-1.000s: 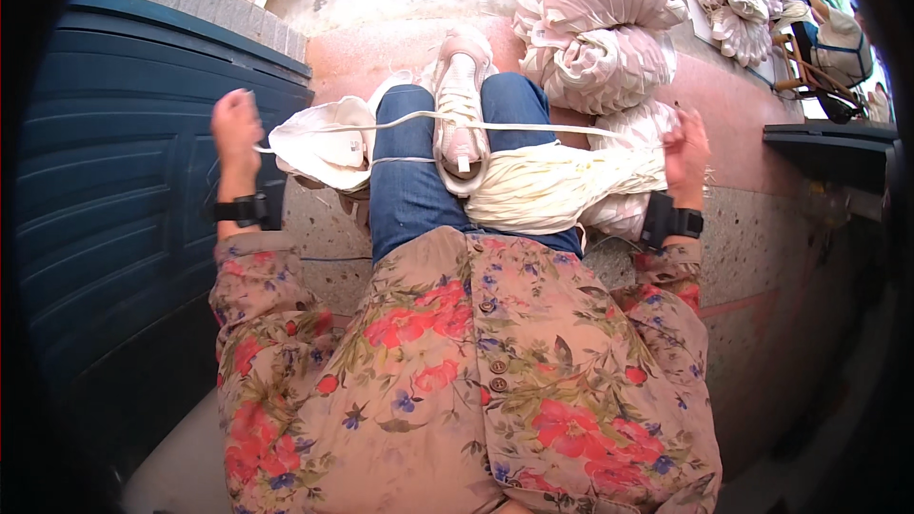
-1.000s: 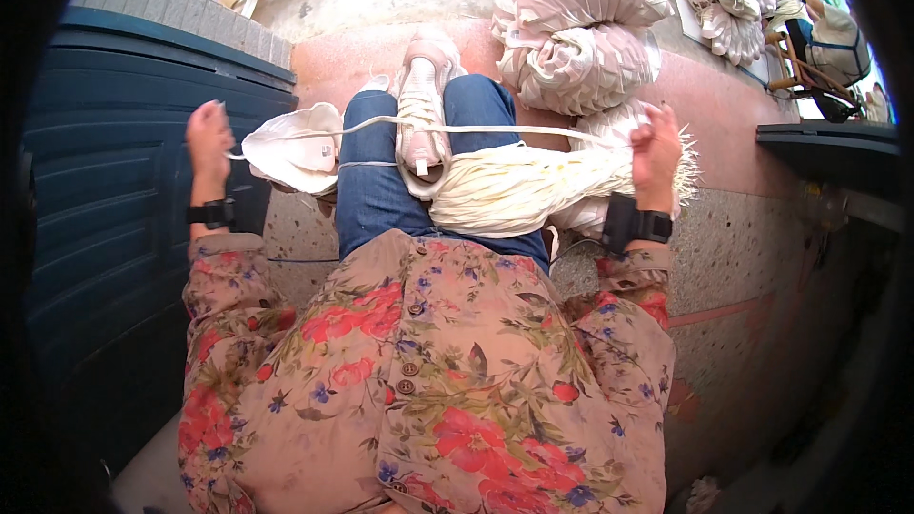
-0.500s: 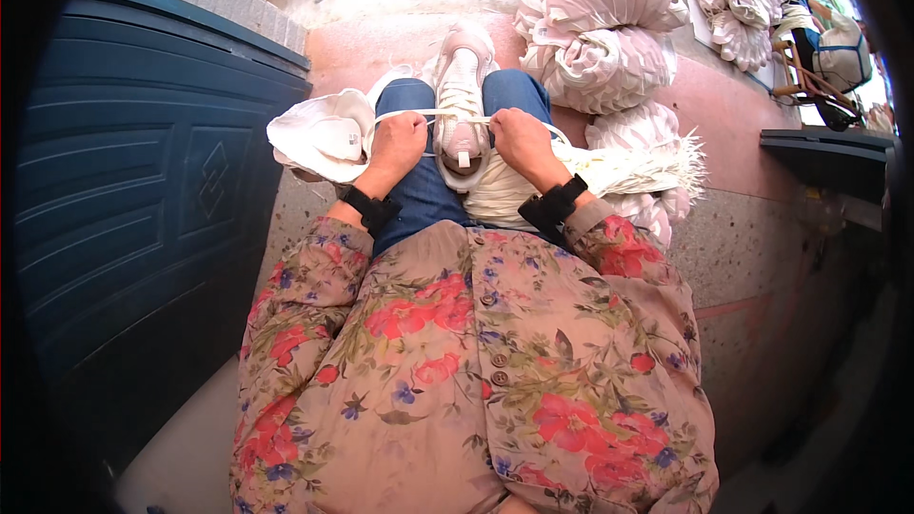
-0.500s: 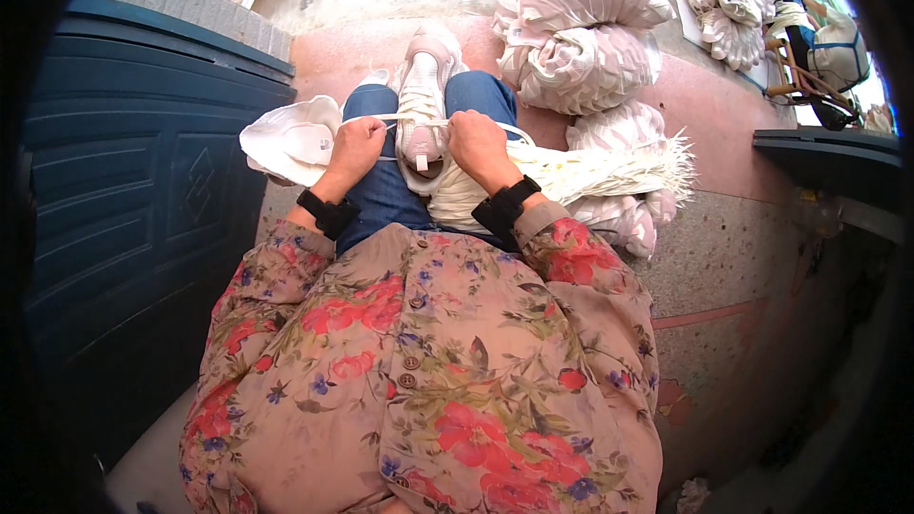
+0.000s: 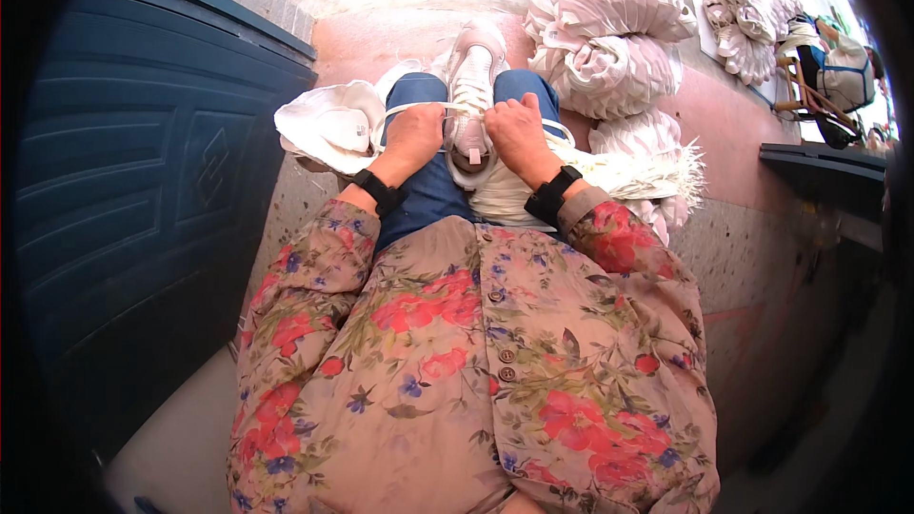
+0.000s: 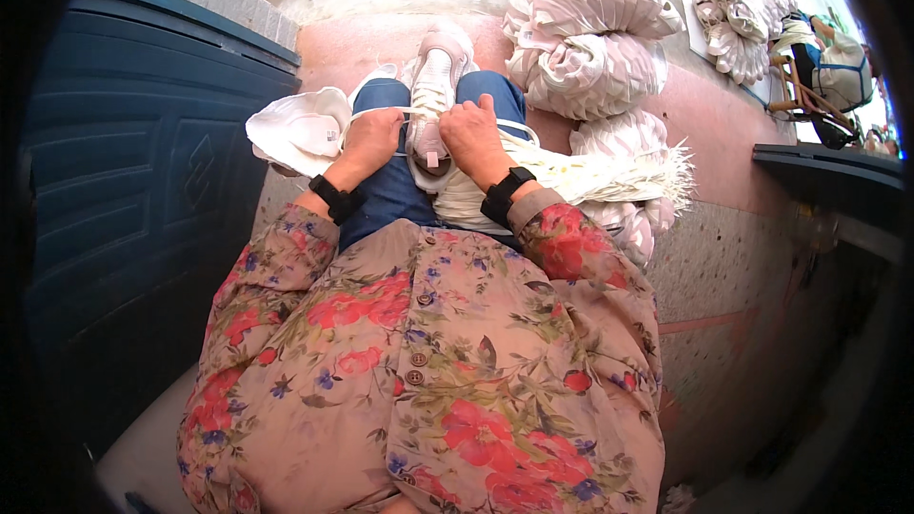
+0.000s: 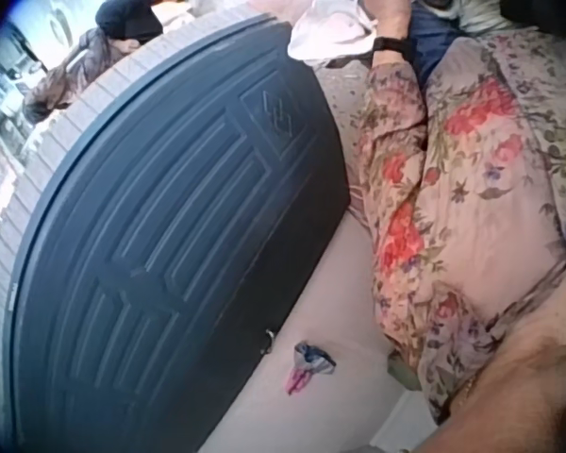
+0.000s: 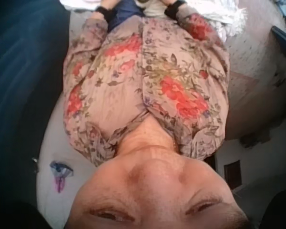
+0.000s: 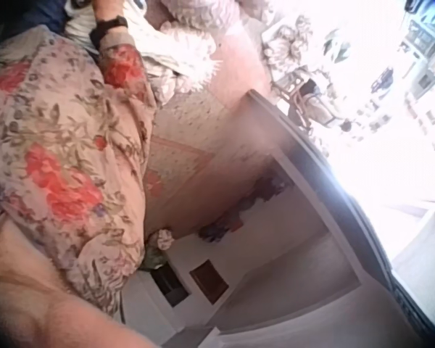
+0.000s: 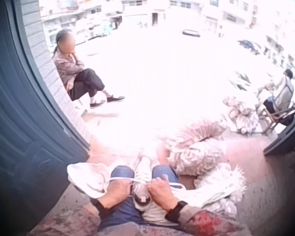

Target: The recorder is tying white shoe laces through components or onto bundles.

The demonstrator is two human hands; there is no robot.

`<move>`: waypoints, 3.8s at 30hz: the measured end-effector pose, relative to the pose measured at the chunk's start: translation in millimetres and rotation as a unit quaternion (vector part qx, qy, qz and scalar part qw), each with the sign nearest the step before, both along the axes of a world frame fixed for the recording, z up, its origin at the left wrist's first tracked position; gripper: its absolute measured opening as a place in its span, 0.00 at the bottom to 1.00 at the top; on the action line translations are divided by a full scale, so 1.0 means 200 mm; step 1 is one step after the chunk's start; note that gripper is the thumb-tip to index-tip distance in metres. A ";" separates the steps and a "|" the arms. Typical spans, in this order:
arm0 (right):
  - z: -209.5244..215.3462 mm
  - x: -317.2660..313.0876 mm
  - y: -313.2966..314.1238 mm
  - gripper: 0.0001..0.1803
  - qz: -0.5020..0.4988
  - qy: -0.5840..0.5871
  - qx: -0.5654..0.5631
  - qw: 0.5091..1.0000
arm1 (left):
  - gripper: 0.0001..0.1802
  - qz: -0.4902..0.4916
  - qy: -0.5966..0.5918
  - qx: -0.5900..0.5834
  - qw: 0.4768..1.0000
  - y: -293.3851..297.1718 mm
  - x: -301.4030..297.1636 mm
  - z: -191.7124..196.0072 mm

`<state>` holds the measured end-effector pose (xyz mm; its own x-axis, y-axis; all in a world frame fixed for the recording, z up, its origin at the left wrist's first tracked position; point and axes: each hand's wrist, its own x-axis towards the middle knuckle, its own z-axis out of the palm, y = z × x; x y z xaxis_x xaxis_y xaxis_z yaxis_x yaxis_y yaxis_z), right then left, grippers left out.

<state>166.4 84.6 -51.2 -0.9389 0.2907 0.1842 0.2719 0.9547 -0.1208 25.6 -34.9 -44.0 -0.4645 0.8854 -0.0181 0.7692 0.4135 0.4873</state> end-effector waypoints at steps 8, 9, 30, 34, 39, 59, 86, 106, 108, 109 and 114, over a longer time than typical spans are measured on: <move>-0.01 0.02 0.01 0.03 -0.086 0.075 -0.011 0.993 | 0.05 -0.145 0.119 -0.049 0.981 0.02 -0.04 0.06; -0.01 0.02 0.01 0.04 -0.089 0.076 -0.009 0.993 | 0.05 -0.148 0.118 -0.050 0.981 0.03 -0.03 0.05; -0.08 0.12 -0.01 0.07 -0.108 0.118 -0.162 0.974 | 0.07 0.001 0.111 0.034 0.993 -0.02 0.07 0.02; -0.08 0.11 -0.01 0.08 -0.110 0.129 -0.185 0.968 | 0.06 -0.033 0.125 0.074 0.989 0.07 0.03 0.10; -0.09 0.10 -0.02 0.07 -0.107 0.145 -0.176 0.968 | 0.12 -0.109 -0.051 0.066 0.990 0.41 0.07 0.08; 0.06 -0.04 0.03 0.03 0.046 0.083 -0.006 0.995 | 0.37 0.116 -0.611 -0.002 0.783 0.44 -0.11 0.22; 1.04 0.26 0.34 0.09 -0.152 0.678 -0.166 0.700 | 0.20 0.042 -0.268 -0.002 0.962 0.08 -0.09 0.13; -0.01 -0.13 -0.16 0.11 -0.139 0.030 -0.260 0.955 | 0.10 -0.013 -0.052 -0.026 0.998 0.02 -0.08 0.02; -0.01 -0.13 -0.16 0.11 -0.140 0.017 -0.253 0.957 | 0.10 -0.010 -0.035 -0.026 0.999 0.02 -0.07 0.01; -0.01 -0.14 -0.17 0.10 -0.136 0.014 -0.244 0.960 | 0.10 -0.008 -0.035 -0.018 0.999 0.02 -0.07 0.01; -0.02 -0.14 -0.16 0.06 -0.119 0.029 -0.219 0.968 | 0.10 -0.009 -0.036 -0.021 0.999 0.04 -0.02 0.01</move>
<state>139.4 52.7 -54.2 -0.8279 0.5590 0.0447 0.4582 0.7202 -0.5208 20.6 -26.8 -42.6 -0.4452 0.8911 -0.0879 0.7398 0.4214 0.5246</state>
